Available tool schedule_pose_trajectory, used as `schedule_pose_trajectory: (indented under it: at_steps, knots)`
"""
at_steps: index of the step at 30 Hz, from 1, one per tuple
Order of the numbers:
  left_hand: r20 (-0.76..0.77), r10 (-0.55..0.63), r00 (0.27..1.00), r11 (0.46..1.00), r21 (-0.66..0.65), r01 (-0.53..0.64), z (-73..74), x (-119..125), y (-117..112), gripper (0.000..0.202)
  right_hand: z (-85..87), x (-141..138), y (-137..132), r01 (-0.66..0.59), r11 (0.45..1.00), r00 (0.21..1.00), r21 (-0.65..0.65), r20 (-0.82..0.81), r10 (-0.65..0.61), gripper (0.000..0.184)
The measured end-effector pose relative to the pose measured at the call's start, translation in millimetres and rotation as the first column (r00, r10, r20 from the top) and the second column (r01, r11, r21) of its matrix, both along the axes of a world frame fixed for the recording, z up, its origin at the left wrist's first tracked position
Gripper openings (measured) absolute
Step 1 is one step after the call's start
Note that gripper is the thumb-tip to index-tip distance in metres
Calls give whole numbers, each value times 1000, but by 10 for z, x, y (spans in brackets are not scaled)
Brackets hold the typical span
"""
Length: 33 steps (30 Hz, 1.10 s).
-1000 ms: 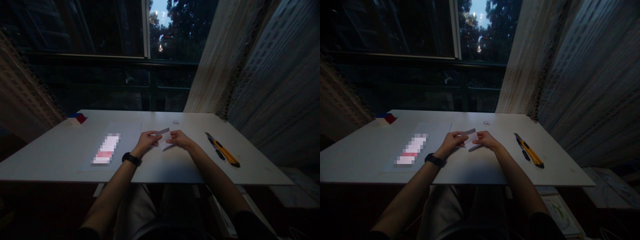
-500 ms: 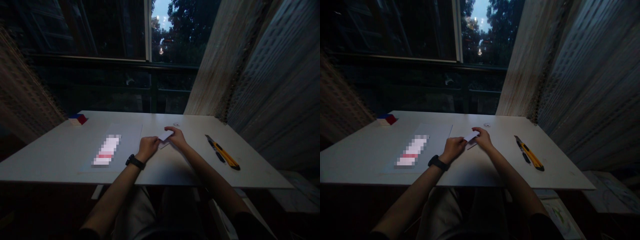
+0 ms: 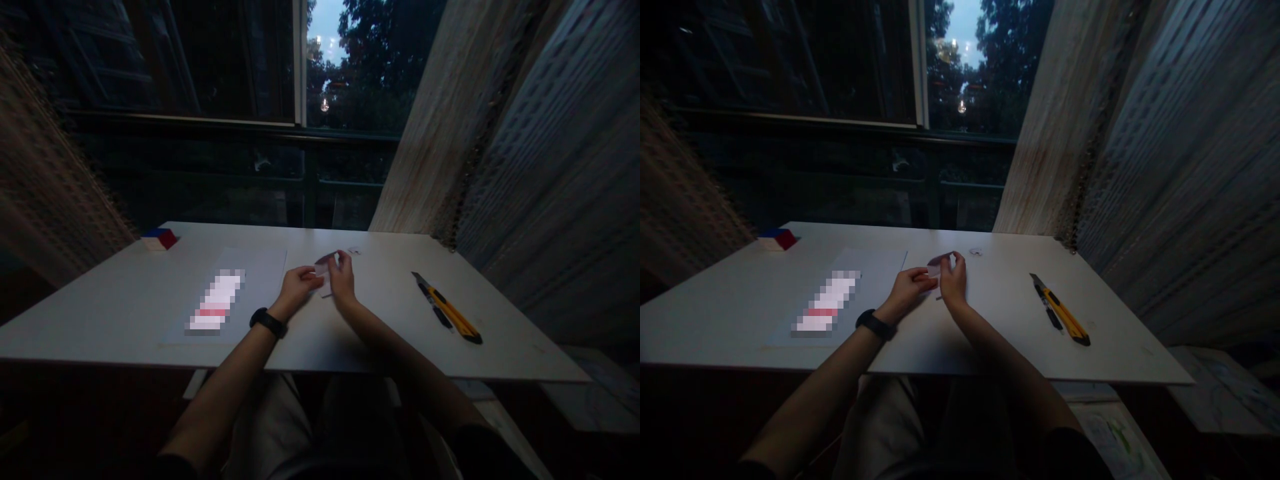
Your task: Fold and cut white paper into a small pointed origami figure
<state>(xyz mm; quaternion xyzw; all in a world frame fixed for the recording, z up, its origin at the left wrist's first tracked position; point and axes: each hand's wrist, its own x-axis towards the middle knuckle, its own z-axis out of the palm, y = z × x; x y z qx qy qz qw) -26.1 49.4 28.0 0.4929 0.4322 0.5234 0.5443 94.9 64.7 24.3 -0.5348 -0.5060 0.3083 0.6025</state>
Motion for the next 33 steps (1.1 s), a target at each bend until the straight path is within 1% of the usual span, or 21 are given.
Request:
schedule_pose_trajectory:
  at_steps: [1,2,4,6,9,10,12,15,17,18,20,22,24,26,28,30,33]
  knots:
    - [103,-36,994,998,-48,41,2,3,-2,33,1,-27,-13,82,996,996,22,37,-82,42]
    - [185,-60,981,994,-75,75,4,3,-5,34,2,-51,-25,137,989,988,51,66,-141,41]
    - [291,-62,955,988,-115,99,15,-2,-17,36,6,-83,-50,180,980,972,90,136,-191,41]
    - [346,-66,936,982,-142,122,38,-14,-31,35,11,-90,-71,231,970,945,78,217,-243,41]
    - [342,-119,932,974,-143,177,91,-39,-37,33,20,-55,-91,271,963,888,12,383,-255,39]
    - [311,-129,942,975,-135,178,109,-49,-33,32,23,-32,-93,271,963,868,6,431,-247,38]
    - [206,-116,972,984,-110,141,134,-71,-19,26,26,30,-85,243,970,842,28,491,-225,37]
    - [32,-62,998,996,-67,64,136,-98,-2,23,17,164,-51,133,988,855,80,495,-155,37]
    - [-39,-62,997,996,-60,60,119,-106,-3,25,8,271,-26,24,996,889,91,454,-63,37]
    - [-58,-84,995,995,-63,81,109,-108,-6,25,6,324,-18,-30,996,906,86,424,-10,37]
    - [-69,-169,983,984,-76,163,88,-111,-14,27,13,422,-18,-134,990,920,45,376,108,37]
    - [-69,-265,962,962,-83,259,72,-118,-15,31,37,496,-41,-249,968,907,-20,345,240,35]
    - [-80,-319,944,946,-80,313,61,-130,-6,33,66,542,-77,-349,933,881,-88,307,359,34]
    - [-101,-315,944,948,-74,308,57,-142,7,31,88,568,-109,-440,885,855,-151,229,464,37]
    - [-115,-297,948,954,-72,290,56,-149,19,29,97,589,-126,-529,825,825,-198,110,555,43]
    - [-110,-306,946,951,-80,298,58,-149,22,27,98,621,-127,-600,766,787,-232,-1,616,45]
    - [-68,-367,928,928,-102,359,63,-140,13,27,106,701,-118,-660,690,743,-297,-123,658,40]
